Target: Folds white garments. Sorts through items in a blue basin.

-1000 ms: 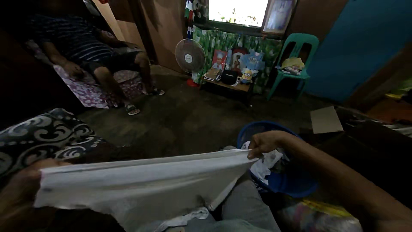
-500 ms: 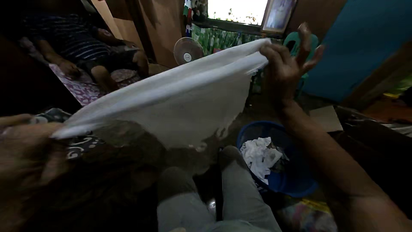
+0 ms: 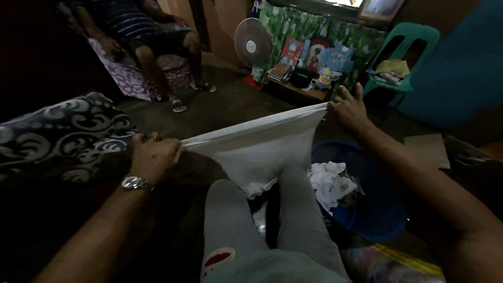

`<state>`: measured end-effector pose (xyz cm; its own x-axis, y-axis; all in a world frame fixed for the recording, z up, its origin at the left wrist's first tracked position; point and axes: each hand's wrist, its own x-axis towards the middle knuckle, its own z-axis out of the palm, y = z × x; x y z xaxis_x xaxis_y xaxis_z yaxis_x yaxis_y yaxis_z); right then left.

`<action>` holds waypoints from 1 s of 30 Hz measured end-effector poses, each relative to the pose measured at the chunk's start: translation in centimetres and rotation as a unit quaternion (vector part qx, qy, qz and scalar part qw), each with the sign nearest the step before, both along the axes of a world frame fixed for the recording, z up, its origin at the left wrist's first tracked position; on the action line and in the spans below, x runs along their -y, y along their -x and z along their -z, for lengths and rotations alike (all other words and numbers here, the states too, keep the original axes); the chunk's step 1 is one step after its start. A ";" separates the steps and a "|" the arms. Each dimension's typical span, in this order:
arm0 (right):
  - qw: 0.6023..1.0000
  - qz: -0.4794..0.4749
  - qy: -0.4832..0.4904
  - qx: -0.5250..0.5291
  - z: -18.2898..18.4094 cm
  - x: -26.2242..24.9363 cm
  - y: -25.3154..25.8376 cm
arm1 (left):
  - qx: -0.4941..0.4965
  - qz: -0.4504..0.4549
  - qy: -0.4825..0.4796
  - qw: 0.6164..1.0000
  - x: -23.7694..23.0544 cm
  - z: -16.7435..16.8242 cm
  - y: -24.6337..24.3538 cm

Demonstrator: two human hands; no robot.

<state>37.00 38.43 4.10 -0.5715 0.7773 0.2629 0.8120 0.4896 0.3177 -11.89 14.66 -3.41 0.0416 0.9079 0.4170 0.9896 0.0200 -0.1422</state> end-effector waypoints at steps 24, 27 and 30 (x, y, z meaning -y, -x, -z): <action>0.925 0.130 0.274 -0.231 9.0 3.8 4.7 | 0.479 0.425 0.028 0.768 10.0 2.8 -26.8; 0.913 0.092 0.287 -0.275 10.8 7.8 3.8 | 0.462 0.449 0.276 0.713 7.0 9.3 -29.8; 0.887 -0.074 0.317 -0.327 12.7 16.5 3.3 | 0.419 0.417 0.334 0.734 7.0 12.4 -28.8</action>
